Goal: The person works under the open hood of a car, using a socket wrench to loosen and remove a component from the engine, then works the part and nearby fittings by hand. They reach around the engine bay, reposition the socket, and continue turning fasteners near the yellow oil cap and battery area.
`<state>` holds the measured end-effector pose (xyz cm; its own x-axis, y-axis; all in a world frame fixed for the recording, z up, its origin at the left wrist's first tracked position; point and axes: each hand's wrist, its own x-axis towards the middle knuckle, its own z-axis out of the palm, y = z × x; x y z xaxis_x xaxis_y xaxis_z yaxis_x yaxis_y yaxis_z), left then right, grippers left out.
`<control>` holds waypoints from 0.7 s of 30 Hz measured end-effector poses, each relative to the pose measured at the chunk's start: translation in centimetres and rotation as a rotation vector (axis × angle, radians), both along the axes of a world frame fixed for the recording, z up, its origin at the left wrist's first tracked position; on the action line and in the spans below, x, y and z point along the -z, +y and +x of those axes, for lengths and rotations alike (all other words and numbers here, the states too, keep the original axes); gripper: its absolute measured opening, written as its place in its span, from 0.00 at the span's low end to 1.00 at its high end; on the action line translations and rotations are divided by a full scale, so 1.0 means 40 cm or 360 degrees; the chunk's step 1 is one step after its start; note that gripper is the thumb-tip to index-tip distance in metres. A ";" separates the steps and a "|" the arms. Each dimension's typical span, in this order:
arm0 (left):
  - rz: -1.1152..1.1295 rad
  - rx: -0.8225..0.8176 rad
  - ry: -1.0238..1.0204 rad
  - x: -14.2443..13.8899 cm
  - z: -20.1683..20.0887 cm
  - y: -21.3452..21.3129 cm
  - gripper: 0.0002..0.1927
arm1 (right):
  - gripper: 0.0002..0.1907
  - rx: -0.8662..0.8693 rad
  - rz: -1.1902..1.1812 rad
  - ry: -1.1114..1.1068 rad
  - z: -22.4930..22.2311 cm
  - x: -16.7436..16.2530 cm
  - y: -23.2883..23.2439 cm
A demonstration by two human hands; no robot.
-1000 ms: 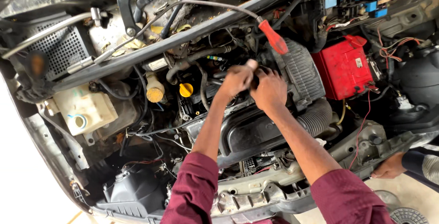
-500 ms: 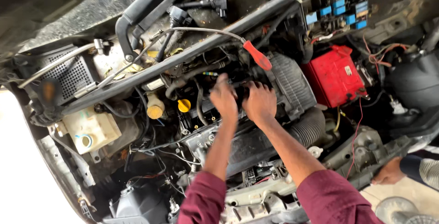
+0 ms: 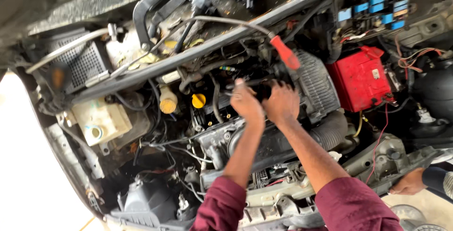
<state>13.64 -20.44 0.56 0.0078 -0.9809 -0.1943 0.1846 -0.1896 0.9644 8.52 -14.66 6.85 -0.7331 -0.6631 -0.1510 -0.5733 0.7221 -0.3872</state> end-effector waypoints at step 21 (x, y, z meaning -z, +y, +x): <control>-0.0644 0.1255 0.0000 0.042 0.028 -0.067 0.27 | 0.14 0.0017 -0.0086 0.0067 0.021 -0.010 -0.002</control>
<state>14.78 -23.13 -1.13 -0.6994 -0.6945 0.1686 0.1443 0.0939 0.9851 9.37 -14.73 7.25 -0.7452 -0.6614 -0.0844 -0.5821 0.7071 -0.4014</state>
